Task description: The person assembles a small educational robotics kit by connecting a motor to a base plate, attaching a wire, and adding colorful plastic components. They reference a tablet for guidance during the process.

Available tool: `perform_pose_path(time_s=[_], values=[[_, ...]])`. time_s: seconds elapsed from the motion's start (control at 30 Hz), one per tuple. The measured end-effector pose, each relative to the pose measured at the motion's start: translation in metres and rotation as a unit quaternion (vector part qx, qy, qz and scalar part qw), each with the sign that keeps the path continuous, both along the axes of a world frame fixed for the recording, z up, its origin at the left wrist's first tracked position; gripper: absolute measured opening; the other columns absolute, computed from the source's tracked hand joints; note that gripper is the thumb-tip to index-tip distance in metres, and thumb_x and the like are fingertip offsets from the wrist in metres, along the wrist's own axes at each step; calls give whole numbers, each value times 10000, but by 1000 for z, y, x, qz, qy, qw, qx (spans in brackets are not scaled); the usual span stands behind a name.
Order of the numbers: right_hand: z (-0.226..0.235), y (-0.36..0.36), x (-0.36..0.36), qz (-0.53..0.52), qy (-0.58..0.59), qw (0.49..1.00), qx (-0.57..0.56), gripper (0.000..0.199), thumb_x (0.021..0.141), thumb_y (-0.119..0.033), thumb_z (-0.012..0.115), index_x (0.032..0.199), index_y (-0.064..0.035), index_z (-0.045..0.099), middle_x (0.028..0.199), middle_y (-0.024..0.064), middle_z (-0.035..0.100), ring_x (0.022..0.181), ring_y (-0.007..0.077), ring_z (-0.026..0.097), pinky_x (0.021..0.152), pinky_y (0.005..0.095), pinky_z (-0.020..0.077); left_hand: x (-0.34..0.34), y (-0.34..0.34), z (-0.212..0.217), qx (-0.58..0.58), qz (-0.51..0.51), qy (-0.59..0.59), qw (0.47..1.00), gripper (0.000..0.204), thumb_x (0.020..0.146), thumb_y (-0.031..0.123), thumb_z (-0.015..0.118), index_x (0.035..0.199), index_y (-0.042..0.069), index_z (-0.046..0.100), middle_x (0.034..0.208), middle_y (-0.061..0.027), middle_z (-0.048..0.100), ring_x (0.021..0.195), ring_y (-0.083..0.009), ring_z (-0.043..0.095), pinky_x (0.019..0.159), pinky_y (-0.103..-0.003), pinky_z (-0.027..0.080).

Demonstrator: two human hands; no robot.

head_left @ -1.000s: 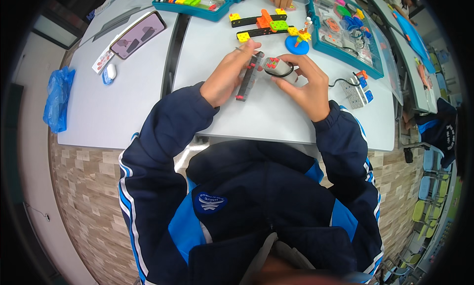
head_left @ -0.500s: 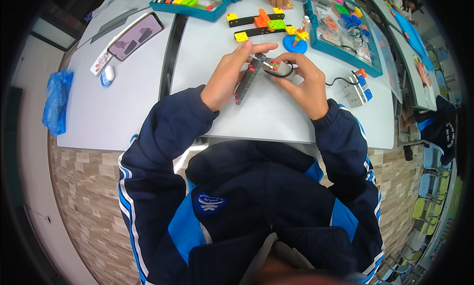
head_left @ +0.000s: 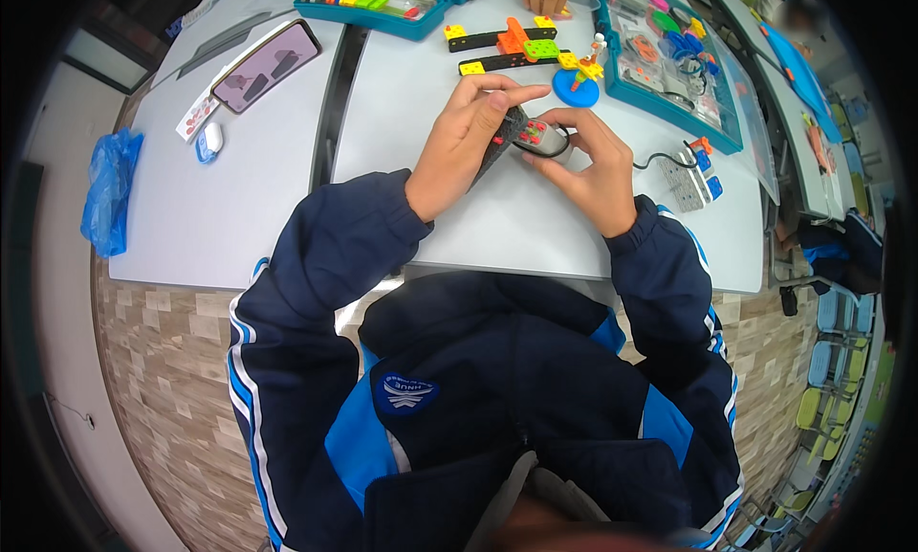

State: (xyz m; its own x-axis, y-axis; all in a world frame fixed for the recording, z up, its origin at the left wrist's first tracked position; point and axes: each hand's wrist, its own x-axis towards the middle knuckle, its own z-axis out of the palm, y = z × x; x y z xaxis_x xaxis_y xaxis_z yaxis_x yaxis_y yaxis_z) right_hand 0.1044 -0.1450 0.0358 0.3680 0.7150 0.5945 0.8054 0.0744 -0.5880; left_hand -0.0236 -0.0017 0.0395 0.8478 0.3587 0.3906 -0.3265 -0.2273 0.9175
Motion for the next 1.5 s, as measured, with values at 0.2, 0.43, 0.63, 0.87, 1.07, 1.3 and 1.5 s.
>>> perform_pose_path(time_s=[0.2,0.43,0.63,0.87,1.07,1.3,1.5], values=[[1,-2,0,1,-64,998,12,372,681,-55,829,1018,-49,672,907,78,660,783,222,635,672,306,510,0,-3,-5,55,34,-1,998,523,1083,383,299,1295,26,616,1211,-72,459,1139,-159,478,1016,-273,354],[1,-4,-1,-10,-90,996,17,390,657,-25,834,1019,-37,689,880,79,660,746,205,622,672,300,507,1,-8,-9,30,52,10,998,513,1083,367,299,1300,22,610,1197,-72,479,1124,-156,483,1019,-275,348],[3,-4,0,-5,-119,993,18,470,665,-44,817,1113,-80,680,861,80,614,784,242,609,675,332,507,3,3,-4,-105,-12,84,991,596,1063,486,249,1354,87,583,1224,-37,533,1028,-130,477,917,-269,382],[4,-1,2,4,-141,988,69,530,647,-35,825,1147,-34,647,920,102,651,812,270,597,706,349,502,2,8,2,-303,-88,155,936,623,1047,537,265,1377,95,553,1182,-3,566,918,-102,463,799,-251,395],[5,-1,3,6,-173,982,77,498,633,-24,830,1102,-24,663,893,99,645,789,273,589,692,345,497,3,8,-2,-277,-121,176,937,602,1041,521,338,1391,70,530,1129,-16,599,802,-78,474,719,-218,395],[6,-1,2,4,-169,982,87,509,610,-44,852,1083,-16,667,871,95,641,756,258,574,658,339,480,6,4,-2,-292,-109,149,939,604,1044,505,346,1402,46,505,1097,-40,642,919,-70,559,864,-217,455],[5,-2,-1,10,-151,984,94,468,601,-43,860,1027,-13,670,881,90,658,749,247,574,658,330,483,2,5,-1,-300,-124,156,933,601,1054,486,325,1400,25,496,1139,-42,645,997,-65,579,936,-223,454]])
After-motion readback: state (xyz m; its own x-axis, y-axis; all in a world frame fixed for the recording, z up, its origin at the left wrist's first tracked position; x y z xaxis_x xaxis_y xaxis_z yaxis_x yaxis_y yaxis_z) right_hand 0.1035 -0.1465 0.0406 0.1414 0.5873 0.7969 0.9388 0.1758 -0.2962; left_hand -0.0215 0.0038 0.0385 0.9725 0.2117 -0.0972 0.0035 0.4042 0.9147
